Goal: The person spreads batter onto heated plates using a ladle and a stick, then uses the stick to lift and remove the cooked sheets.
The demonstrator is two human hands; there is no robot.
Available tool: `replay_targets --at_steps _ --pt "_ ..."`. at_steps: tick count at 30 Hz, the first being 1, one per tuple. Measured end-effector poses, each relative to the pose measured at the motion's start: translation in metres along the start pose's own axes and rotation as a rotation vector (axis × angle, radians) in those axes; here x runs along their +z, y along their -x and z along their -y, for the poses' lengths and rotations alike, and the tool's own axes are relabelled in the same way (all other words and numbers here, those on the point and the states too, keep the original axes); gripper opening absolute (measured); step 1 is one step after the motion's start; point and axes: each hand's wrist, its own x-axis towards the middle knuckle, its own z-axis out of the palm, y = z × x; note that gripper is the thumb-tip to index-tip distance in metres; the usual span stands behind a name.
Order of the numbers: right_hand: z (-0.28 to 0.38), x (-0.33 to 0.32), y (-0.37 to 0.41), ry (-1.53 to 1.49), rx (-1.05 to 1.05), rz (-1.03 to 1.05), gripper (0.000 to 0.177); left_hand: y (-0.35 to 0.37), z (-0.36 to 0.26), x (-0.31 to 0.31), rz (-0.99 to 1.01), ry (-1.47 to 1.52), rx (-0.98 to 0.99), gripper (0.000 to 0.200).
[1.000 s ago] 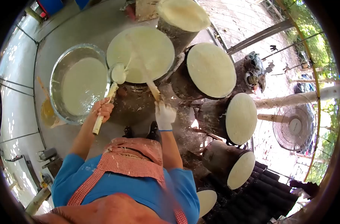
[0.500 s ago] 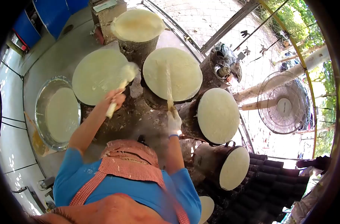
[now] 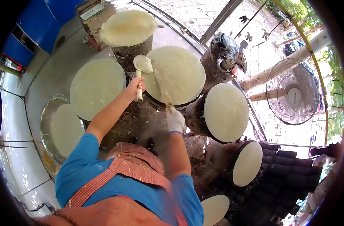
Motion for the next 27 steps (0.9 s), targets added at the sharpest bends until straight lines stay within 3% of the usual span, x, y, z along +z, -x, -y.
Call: replay_targets --at_steps 4,6,8,11,12,14,16,17,20,21,23,25,27 --pt "0.006 0.023 -0.002 -0.308 -0.02 -0.006 0.037 0.042 -0.01 0.021 -0.038 -0.061 -0.026 0.012" --pt "0.01 0.037 0.002 -0.552 0.093 0.11 0.034 0.045 -0.012 0.02 -0.056 -0.054 -0.023 0.012" --pt "-0.002 0.049 0.002 -1.154 0.315 0.33 0.035 0.045 -0.025 0.009 0.048 0.128 -0.141 0.009" --pt "-0.013 0.035 0.019 -1.244 0.364 0.358 0.036 0.074 -0.048 -0.051 0.438 0.133 -0.164 0.019" --pt "-0.007 0.017 0.026 -1.169 0.257 0.376 0.034 0.112 -0.05 -0.062 0.531 0.058 -0.154 0.024" --pt "-0.01 0.016 0.022 -1.132 0.202 0.231 0.031 0.153 -0.041 -0.079 0.426 0.245 -0.401 0.027" --pt "-0.012 0.031 -0.007 -1.068 0.136 0.06 0.034 0.178 -0.038 -0.079 0.281 0.433 -0.463 0.02" --pt "-0.013 0.026 -0.019 -0.698 0.115 0.122 0.036 0.187 -0.04 -0.076 0.221 0.52 -0.484 0.021" --pt "-0.003 -0.002 -0.024 -0.15 -0.215 0.001 0.038 0.224 -0.028 -0.087 0.566 0.451 -0.413 0.031" --pt "0.005 -0.023 -0.026 0.038 -0.046 0.151 0.039 0.236 -0.018 -0.097 0.645 0.449 -0.369 0.027" --pt "-0.013 -0.027 -0.031 0.057 -0.112 0.111 0.041 0.262 0.001 -0.104 0.713 0.45 -0.254 0.014" --pt "-0.019 -0.024 -0.036 0.013 -0.112 0.104 0.041 0.275 0.017 -0.102 0.695 0.493 -0.173 0.032" --pt "-0.025 -0.018 -0.038 -0.049 -0.146 0.104 0.04 0.278 0.025 -0.108 0.556 0.612 -0.304 0.037"
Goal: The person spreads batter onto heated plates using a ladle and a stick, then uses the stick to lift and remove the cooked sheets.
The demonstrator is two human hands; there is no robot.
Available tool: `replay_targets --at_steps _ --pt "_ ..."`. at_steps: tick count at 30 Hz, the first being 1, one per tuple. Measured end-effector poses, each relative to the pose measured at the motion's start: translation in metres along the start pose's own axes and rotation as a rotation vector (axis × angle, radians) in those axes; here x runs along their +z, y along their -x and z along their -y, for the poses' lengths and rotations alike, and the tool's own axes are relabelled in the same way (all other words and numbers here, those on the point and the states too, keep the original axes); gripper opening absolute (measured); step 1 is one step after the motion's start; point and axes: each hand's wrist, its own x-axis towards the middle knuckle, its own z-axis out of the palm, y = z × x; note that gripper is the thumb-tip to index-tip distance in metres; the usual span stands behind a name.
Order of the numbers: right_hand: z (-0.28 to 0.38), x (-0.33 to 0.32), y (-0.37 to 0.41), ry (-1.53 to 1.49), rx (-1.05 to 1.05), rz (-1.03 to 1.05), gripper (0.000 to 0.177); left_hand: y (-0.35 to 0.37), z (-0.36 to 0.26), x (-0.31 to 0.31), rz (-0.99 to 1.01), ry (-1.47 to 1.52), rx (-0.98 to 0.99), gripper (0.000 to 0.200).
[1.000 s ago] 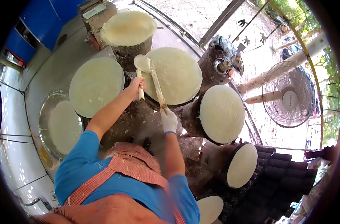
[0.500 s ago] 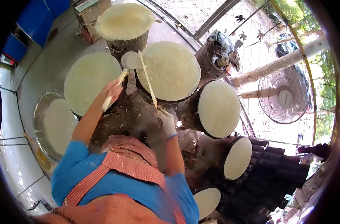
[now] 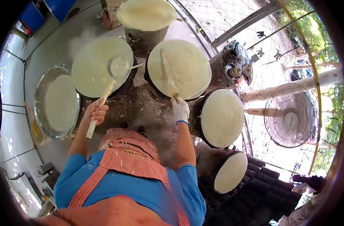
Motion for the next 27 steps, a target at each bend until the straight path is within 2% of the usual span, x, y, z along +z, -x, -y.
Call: replay_targets --at_steps 2,4,7,9,10,11,14,15,17,18,21,25,27 --pt "0.006 -0.014 0.005 0.08 0.017 0.02 0.04 0.007 0.009 -0.003 -0.156 0.163 -0.044 0.041" --pt "-0.005 -0.018 -0.005 0.161 -0.012 0.018 0.039 0.024 0.023 -0.012 -0.065 0.171 -0.075 0.041" --pt "-0.02 0.009 -0.005 -0.231 -0.06 -0.003 0.039 0.046 0.048 -0.017 -0.04 0.128 -0.04 0.042" --pt "-0.039 0.046 -0.002 -0.757 0.185 0.264 0.032 0.073 0.061 -0.017 -0.061 0.08 0.051 0.043" --pt "-0.031 0.053 0.017 -0.664 0.077 0.291 0.032 0.085 0.057 -0.035 -0.051 0.061 -0.019 0.043" --pt "-0.017 0.055 0.037 -0.574 -0.035 0.31 0.032 0.097 0.061 -0.034 -0.115 0.13 -0.006 0.043" --pt "0.025 0.076 0.085 -0.555 -0.163 0.261 0.035 0.127 0.063 -0.047 -0.244 0.297 0.041 0.043" --pt "0.042 0.08 0.098 -0.387 -0.222 0.241 0.028 0.137 0.062 -0.053 -0.248 0.331 0.034 0.043" --pt "0.054 0.112 0.109 0.284 -0.443 0.119 0.027 0.161 0.056 -0.062 -0.263 0.383 0.001 0.042" --pt "0.058 0.129 0.119 0.406 -0.438 0.134 0.03 0.172 0.049 -0.065 -0.273 0.4 -0.02 0.042" --pt "0.066 0.148 0.151 0.464 -0.473 0.135 0.029 0.207 0.025 -0.075 -0.323 0.376 -0.046 0.042" --pt "0.056 0.158 0.209 0.119 -0.526 0.143 0.03 0.25 -0.02 -0.091 -0.43 0.24 -0.121 0.041" --pt "0.063 0.152 0.259 -0.503 -0.083 0.163 0.04 0.25 -0.039 -0.101 -0.497 0.117 -0.191 0.041"
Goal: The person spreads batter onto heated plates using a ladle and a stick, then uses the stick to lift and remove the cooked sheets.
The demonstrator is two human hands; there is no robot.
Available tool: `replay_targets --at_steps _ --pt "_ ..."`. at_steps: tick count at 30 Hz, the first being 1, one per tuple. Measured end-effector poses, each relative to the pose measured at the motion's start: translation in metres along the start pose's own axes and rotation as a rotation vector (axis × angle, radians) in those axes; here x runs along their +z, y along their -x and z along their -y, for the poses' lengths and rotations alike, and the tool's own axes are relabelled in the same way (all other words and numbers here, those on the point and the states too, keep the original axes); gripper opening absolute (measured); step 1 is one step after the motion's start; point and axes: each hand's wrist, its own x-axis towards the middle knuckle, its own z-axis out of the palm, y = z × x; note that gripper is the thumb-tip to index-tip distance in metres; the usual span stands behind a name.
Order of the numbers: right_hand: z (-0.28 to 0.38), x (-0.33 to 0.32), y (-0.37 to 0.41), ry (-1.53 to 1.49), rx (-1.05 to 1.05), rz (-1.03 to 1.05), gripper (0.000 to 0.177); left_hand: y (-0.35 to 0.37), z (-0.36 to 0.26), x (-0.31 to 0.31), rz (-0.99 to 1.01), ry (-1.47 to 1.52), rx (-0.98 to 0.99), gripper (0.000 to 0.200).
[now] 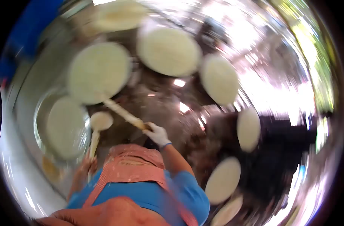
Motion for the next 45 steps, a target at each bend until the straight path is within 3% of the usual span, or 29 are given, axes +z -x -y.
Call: replay_targets --at_steps 2,7,11,12,14,17,18,21,22,23,24,25,29,31,38,39,41,44,45 --pt "-0.031 0.007 0.046 0.096 0.177 -0.277 0.05 -0.011 -0.012 0.002 -0.103 -0.116 -0.045 0.041" --pt "-0.008 -0.009 0.175 0.019 0.47 -0.503 0.048 -0.063 -0.003 0.032 -0.362 -0.471 -0.257 0.04" --pt "-0.004 0.017 0.299 0.017 0.773 -0.834 0.043 -0.095 0.038 0.046 -0.484 -0.75 -0.46 0.039" --pt "-0.028 0.021 0.319 -0.013 0.87 -0.943 0.044 -0.121 0.051 0.048 -0.518 -0.809 -0.51 0.039" --pt "-0.039 0.051 0.381 -0.025 0.903 -1.201 0.044 -0.146 0.084 0.051 -0.568 -0.929 -0.604 0.039" --pt "-0.039 0.102 0.47 -0.025 1.193 -1.469 0.045 -0.194 0.134 0.04 -0.631 -1.083 -0.774 0.039" --pt "-0.024 0.116 0.496 -0.204 1.247 -1.601 0.044 -0.211 0.15 0.032 -0.657 -1.116 -0.871 0.038" --pt "-0.015 0.204 0.555 -0.125 1.588 -1.964 0.038 -0.278 0.171 0.0 -0.705 -0.894 -1.502 0.045" --pt "-0.004 0.235 0.564 -0.162 1.627 -2.142 0.038 -0.275 0.196 -0.001 -0.819 -0.921 -1.337 0.046" --pt "0.004 0.26 0.571 -0.18 1.64 -2.335 0.037 -0.272 0.223 -0.003 -0.824 -0.864 -1.478 0.045" --pt "0.013 0.281 0.575 -0.216 1.785 -2.384 0.036 -0.266 0.25 -0.006 -0.816 -0.802 -1.619 0.044" --pt "0.02 0.299 0.577 -0.266 1.928 -2.43 0.035 -0.273 0.256 -0.012 -0.883 -0.854 -1.558 0.043" --pt "0.026 0.336 0.582 -0.77 1.682 -2.662 0.028 -0.278 0.293 -0.02 -1.101 -0.909 -1.553 0.041" --pt "0.019 0.323 0.581 -0.7 1.636 -2.69 0.028 -0.266 0.307 -0.017 -1.211 -0.911 -1.535 0.041" --pt "-0.011 0.287 0.632 -0.708 1.317 -2.786 0.027 -0.24 0.281 -0.027 -1.205 -0.917 -1.53 0.04" --pt "-0.012 0.292 0.63 -0.741 1.208 -2.701 0.024 -0.227 0.281 -0.028 -1.159 -0.94 -1.442 0.04" --pt "-0.018 0.303 0.643 -0.782 1.005 -2.477 0.018 -0.201 0.263 -0.041 -1.112 -0.824 -1.454 0.041" --pt "-0.043 0.325 0.631 -0.732 1.119 -2.094 0.016 -0.172 0.249 -0.057 -1.005 -0.755 -1.43 0.042" --pt "-0.05 0.323 0.632 -0.771 1.055 -2.079 0.015 -0.163 0.244 -0.061 -0.983 -0.745 -1.415 0.043"
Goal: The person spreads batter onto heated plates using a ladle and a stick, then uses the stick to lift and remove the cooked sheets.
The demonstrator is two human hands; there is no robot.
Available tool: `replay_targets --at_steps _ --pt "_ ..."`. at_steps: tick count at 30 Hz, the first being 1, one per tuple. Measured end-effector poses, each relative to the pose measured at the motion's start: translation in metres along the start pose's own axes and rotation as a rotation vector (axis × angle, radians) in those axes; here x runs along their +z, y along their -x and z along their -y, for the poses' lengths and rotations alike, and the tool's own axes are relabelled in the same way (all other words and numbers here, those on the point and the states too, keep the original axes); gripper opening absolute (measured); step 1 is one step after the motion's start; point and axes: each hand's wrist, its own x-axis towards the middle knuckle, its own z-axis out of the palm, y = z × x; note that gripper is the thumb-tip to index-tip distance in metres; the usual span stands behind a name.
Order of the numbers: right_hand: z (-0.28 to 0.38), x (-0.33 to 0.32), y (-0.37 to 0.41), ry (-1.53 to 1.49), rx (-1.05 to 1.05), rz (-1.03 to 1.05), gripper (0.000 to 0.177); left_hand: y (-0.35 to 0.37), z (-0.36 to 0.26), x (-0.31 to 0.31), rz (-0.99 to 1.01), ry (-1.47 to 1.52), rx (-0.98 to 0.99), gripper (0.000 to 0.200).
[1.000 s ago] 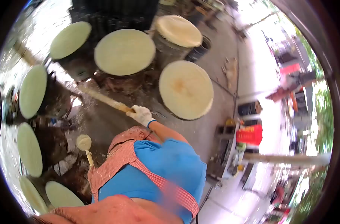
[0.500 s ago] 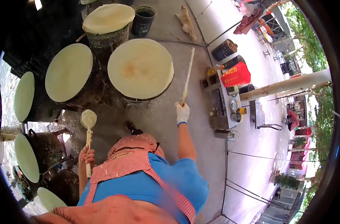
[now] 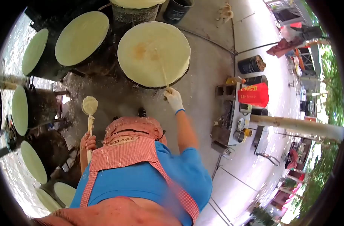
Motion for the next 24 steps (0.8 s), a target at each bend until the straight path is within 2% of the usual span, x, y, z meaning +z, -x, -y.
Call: replay_targets --at_steps 2,3,5,9,12,16,20,23,24 --pt "0.018 0.002 -0.002 -0.078 0.01 0.086 0.014 -0.006 0.028 -0.002 -0.045 0.075 0.126 0.042" --pt "0.023 0.0 -0.002 -0.121 -0.032 0.017 0.014 -0.01 0.036 0.002 -0.068 0.101 0.18 0.042" --pt "0.042 -0.013 -0.005 -0.214 -0.138 -0.154 0.014 -0.01 0.044 0.003 -0.043 0.093 0.169 0.041" --pt "0.044 -0.066 -0.025 -0.222 -0.074 -0.485 0.013 0.003 0.026 -0.019 -0.067 -0.031 0.108 0.04" --pt "0.04 -0.104 -0.074 -0.176 0.015 -0.478 0.014 0.0 0.036 0.005 -0.12 0.045 0.177 0.04" --pt "0.056 -0.125 -0.159 -0.3 0.034 -0.431 0.015 -0.005 0.055 0.036 -0.137 -0.007 0.24 0.039" --pt "0.062 -0.126 -0.249 -0.145 0.058 -0.373 0.018 -0.013 0.062 0.039 -0.142 -0.04 0.325 0.029" --pt "0.059 -0.12 -0.283 -0.084 -0.099 -0.297 0.02 -0.011 0.054 0.024 -0.127 -0.031 0.309 0.027" --pt "0.057 -0.125 -0.279 -0.186 -0.122 -0.224 0.02 -0.012 0.05 0.017 -0.114 -0.021 0.286 0.029"
